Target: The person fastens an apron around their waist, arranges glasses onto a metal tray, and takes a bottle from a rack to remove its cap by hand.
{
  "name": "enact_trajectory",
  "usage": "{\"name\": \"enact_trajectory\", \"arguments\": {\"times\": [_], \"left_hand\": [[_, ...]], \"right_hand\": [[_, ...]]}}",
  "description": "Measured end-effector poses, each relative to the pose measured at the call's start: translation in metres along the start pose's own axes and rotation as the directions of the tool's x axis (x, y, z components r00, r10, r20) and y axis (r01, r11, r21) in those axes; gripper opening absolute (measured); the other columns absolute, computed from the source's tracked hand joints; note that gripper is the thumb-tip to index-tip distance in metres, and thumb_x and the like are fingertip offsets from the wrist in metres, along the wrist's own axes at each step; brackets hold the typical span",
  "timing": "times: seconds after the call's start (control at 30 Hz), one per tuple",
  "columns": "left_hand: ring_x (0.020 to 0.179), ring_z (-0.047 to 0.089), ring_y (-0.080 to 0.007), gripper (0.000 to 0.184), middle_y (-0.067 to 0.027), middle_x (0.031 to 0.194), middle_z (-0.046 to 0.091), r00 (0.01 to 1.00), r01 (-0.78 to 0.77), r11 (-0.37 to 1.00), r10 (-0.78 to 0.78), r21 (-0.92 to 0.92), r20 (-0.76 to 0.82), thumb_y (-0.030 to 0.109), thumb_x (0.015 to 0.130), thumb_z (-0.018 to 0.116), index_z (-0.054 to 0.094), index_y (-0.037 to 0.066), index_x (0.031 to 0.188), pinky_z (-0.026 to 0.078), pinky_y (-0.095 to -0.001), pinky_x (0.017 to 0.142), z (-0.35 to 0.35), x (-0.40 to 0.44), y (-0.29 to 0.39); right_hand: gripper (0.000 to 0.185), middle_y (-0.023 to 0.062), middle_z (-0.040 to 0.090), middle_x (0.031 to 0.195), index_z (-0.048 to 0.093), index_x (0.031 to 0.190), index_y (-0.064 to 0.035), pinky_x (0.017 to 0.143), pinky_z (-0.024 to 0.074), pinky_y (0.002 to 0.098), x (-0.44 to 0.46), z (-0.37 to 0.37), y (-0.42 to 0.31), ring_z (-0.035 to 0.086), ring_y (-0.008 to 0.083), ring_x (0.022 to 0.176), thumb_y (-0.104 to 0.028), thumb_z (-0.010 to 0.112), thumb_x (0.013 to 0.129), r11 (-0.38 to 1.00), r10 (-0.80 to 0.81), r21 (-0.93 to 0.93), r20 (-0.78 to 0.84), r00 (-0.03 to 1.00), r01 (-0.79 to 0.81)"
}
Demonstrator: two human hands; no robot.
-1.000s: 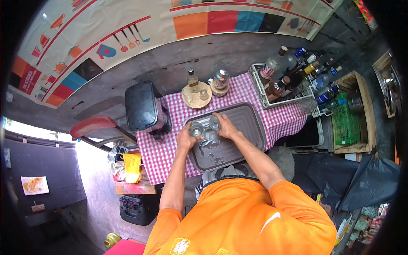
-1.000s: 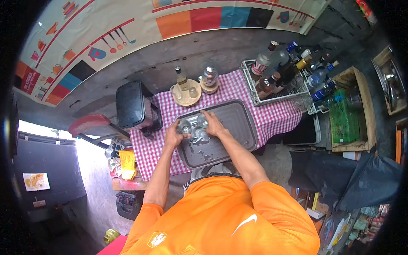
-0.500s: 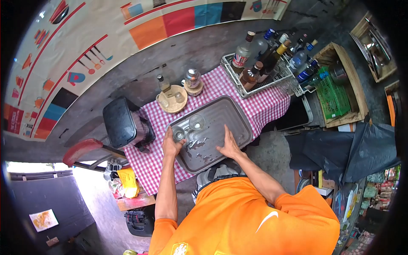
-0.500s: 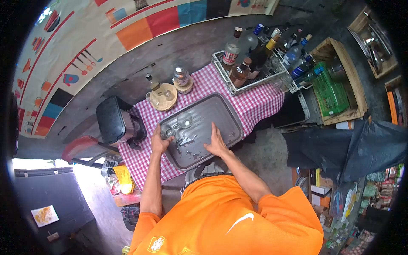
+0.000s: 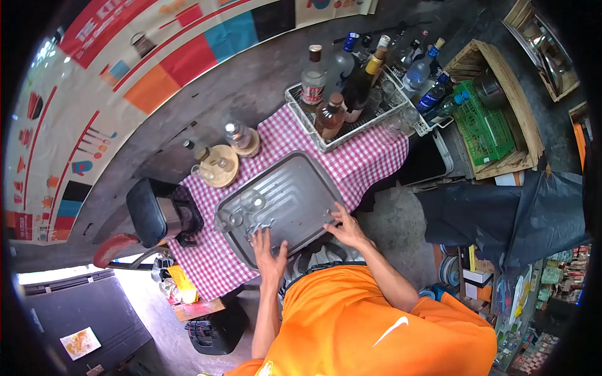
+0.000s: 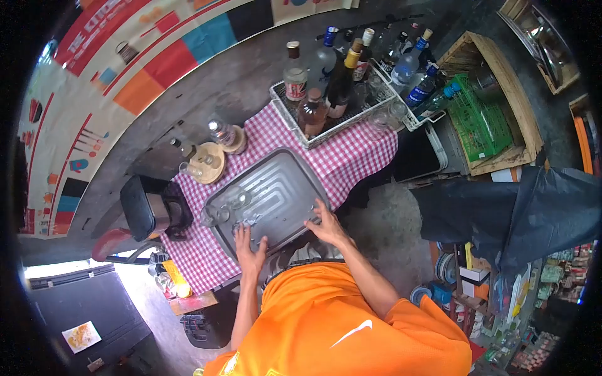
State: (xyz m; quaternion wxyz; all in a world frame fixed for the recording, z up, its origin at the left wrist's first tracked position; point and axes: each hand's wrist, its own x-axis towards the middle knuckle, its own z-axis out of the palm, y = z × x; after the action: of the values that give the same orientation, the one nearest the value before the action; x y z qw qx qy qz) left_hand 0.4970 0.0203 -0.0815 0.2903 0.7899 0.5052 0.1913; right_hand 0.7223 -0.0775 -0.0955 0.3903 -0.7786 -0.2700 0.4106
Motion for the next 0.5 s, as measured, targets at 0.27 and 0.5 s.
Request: {"name": "enact_trajectory", "arguments": {"times": [0.27, 0.5], "left_hand": [[0.112, 0.052, -0.0345, 0.048, -0.0245, 0.113, 0.057, 0.892, 0.340, 0.921, -0.252, -0.191, 0.376, 0.027, 0.078, 0.065, 0.055, -0.002, 0.116, 0.038, -0.0363, 0.097, 0.068, -0.016, 0.068], [0.110, 0.055, -0.0282, 0.049, -0.0225, 0.114, 0.058, 0.887, 0.336, 0.933, -0.265, -0.133, 0.379, 0.024, 0.082, 0.062, 0.051, -0.006, 0.120, 0.040, -0.0349, 0.094, 0.103, -0.006, 0.118]], "right_hand": [[0.054, 0.0172, 0.057, 0.116, 0.057, 0.115, -0.0049, 0.092, 0.0417, 0.0375, 0.017, -0.131, 0.064, 0.054, 0.0299, 0.109, -0.047, 0.056, 0.081, 0.923, 0.272, -0.374, 0.480, 0.834, -0.086], [0.062, 0.0148, 0.046, 0.130, 0.051, 0.123, -0.0071, 0.101, 0.0327, 0.0369, 0.040, -0.202, 0.052, 0.042, 0.0281, 0.122, -0.055, 0.041, 0.086, 0.883, 0.342, -0.468, 0.679, 0.649, 0.024]]}}
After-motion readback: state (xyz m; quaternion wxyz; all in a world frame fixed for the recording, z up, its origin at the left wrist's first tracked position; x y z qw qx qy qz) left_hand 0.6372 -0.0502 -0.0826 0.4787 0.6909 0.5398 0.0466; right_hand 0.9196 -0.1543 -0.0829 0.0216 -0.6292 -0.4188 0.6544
